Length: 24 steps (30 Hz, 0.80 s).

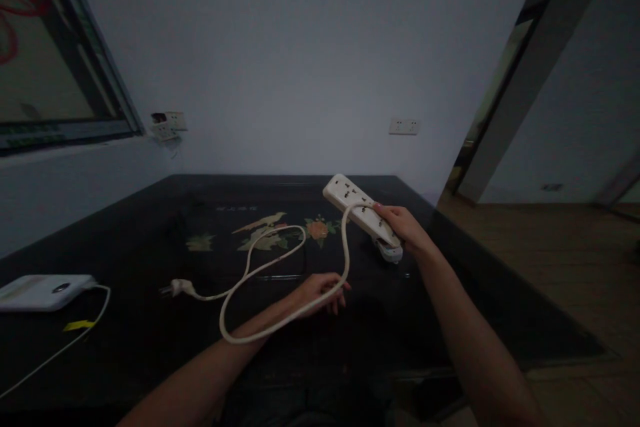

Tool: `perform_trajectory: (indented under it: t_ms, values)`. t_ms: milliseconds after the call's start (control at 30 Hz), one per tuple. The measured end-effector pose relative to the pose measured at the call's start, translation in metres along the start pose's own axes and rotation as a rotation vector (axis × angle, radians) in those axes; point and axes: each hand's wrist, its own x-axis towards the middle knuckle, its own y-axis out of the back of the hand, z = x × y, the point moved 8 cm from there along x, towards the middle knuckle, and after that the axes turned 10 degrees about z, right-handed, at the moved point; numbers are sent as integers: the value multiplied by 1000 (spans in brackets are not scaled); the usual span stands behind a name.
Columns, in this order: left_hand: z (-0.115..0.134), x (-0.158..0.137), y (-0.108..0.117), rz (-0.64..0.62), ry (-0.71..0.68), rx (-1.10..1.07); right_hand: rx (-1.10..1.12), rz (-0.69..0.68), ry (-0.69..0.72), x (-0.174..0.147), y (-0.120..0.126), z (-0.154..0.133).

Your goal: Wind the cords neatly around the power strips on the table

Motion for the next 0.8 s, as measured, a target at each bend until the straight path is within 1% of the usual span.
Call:
perform_trajectory:
  t_ms: [33, 100, 167, 200, 233, 267, 300, 367, 400, 433, 467, 533, 600, 667, 733, 800]
  values:
    - [11, -7, -12, -61, -87, 138, 10, 52, 7, 4, 3, -1]
    - [41, -23, -32, -142, -320, 369, -14, 144, 44, 10, 9, -4]
    - [75, -41, -44, -162, -549, 476, -57, 200, 83, 12, 10, -4]
    - [92, -48, -44, -122, -654, 487, -71, 216, 95, 11, 9, -3]
    - [106, -52, -39, -40, -744, 490, -83, 224, 101, 10, 7, -2]
    - [118, -54, -29, 85, -812, 486, -98, 230, 108, 8, 5, 0]
    - [126, -55, -16, 240, -854, 485, -113, 234, 114, 6, 2, 2]
    - [133, -53, 15, 555, -858, 502, -151, 238, 123, 0, -4, 4]
    - [133, -51, 29, 677, -838, 519, -174, 238, 127, -2, -7, 4]
    - [132, -48, 40, 761, -820, 529, -197, 236, 131, -4, -10, 4]
    - [132, -45, 49, 811, -804, 522, -221, 231, 134, -7, -12, 4]
    - [132, -39, 63, 840, -776, 448, -267, 216, 136, -10, -17, 2]
    - [133, -32, 74, 831, -729, 336, -307, 200, 133, -13, -20, 2]
    - [137, -26, 81, 825, -696, 280, -339, 187, 131, -16, -23, 2]
    - [143, -22, 83, 832, -693, 351, -361, 163, 135, -18, -27, 2]
    - [147, -17, 81, 838, -688, 531, -374, 133, 144, -20, -31, 2]
